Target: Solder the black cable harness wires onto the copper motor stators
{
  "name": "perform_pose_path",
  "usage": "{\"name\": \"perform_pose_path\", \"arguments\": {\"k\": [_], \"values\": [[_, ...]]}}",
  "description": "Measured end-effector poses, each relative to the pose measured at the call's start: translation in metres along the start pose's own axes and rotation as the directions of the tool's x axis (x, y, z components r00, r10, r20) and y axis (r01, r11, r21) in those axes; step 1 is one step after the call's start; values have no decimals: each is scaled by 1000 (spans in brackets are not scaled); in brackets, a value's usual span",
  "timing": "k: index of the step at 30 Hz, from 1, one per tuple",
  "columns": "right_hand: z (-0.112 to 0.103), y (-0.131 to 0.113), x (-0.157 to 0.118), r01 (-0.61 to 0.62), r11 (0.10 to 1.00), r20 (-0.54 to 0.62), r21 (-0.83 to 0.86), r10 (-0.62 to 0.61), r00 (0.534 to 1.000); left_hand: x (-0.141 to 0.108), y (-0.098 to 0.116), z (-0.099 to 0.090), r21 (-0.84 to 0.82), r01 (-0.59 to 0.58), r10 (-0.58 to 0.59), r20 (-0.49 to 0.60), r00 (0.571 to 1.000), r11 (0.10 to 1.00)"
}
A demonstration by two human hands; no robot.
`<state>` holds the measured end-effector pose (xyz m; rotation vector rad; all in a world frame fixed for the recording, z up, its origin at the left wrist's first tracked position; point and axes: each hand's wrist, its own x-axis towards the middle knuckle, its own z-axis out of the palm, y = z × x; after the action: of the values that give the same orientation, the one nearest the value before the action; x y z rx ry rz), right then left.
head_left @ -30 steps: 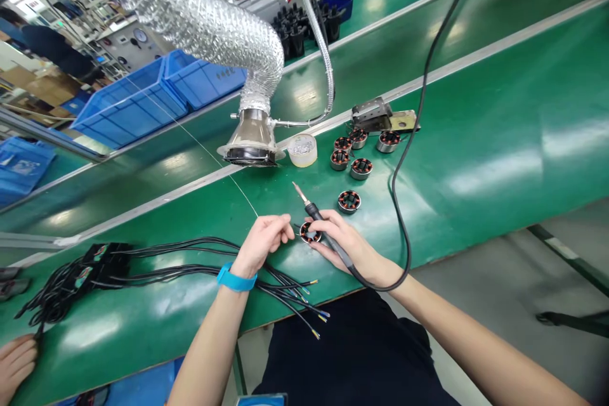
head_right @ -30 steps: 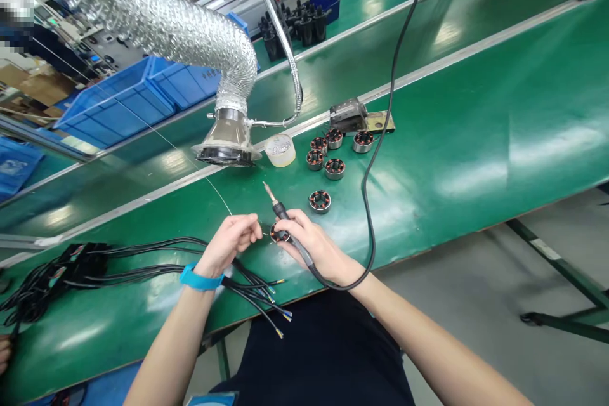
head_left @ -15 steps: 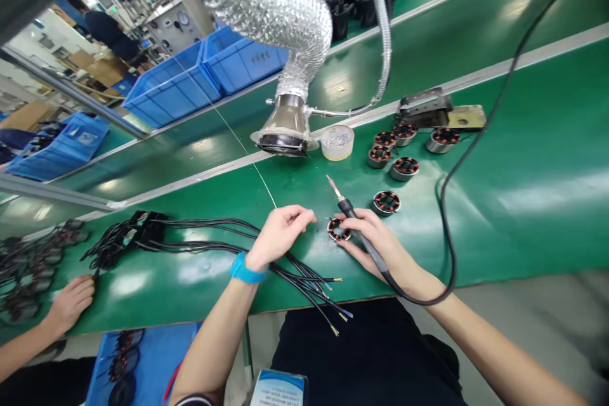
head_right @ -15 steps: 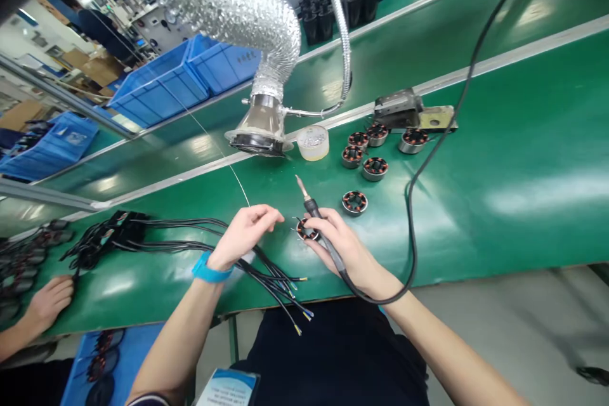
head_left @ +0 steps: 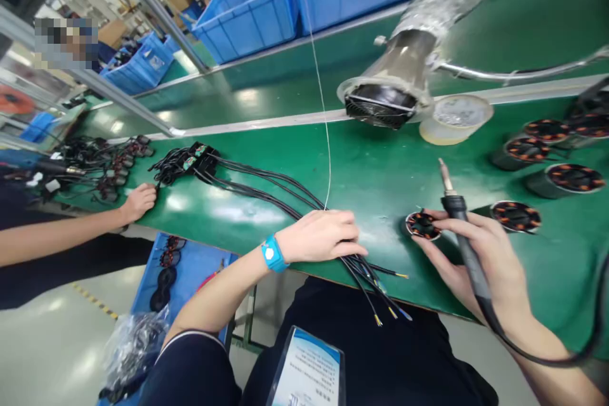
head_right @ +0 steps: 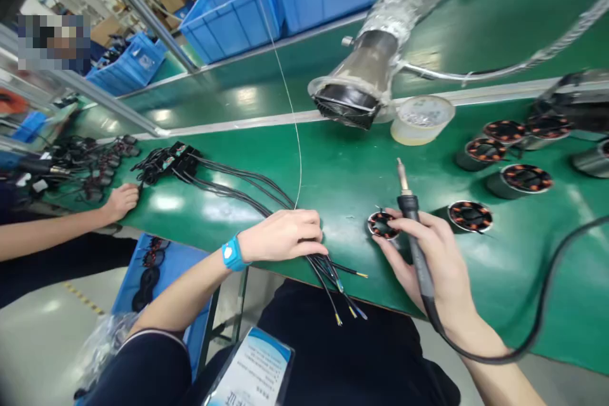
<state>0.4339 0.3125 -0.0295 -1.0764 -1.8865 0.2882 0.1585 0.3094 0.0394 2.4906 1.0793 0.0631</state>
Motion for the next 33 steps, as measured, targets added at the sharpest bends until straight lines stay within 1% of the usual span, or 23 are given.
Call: {"name": "perform_pose_path", "arguments": {"k": [4,7,10,13,16,19,22,23,25,26,28,29,31,33], "values": [[4,-2,2,26,998,-15,-57,-27,1000,-6,-8,0,135,65,-64,-7,998,989],[9,-5,4,0,999,4,-38,0,1000,-4,-12,4,135,67,-68,0,998,989],[14,-8,5,-32,999,19,-7,32,999,2,-11,7,79,3,-3,6,1000,997],[16,-11,4,-37,999,10,18,37,999,10,-7,12,60,-52,53,-14,999,997],[15,-12,3,-33,999,15,30,33,999,17,0,19,88,-85,90,-47,995,992],[11,-15,4,-39,998,27,53,37,999,24,9,27,104,-158,164,-58,985,982],[8,-18,5,-54,994,41,98,50,998,29,17,30,60,-182,187,-86,979,981],[7,-19,5,-65,992,49,111,60,997,30,19,29,17,-171,172,-118,978,985],[7,-20,6,-87,986,67,140,79,995,29,22,22,-130,-133,102,-218,971,983],[8,-20,6,-97,983,76,154,86,993,28,23,18,-226,-113,47,-277,960,968],[10,-20,6,-109,977,94,185,92,991,28,25,11,-410,-76,-93,-377,922,909],[12,-20,6,-109,973,102,202,89,991,29,25,9,-486,-63,-161,-405,900,872],[14,-21,7,-104,967,108,231,81,991,31,26,7,-597,-42,-265,-417,869,801],[14,-26,9,-87,962,78,261,68,995,35,25,10,-666,-39,-319,-407,856,745]]}}
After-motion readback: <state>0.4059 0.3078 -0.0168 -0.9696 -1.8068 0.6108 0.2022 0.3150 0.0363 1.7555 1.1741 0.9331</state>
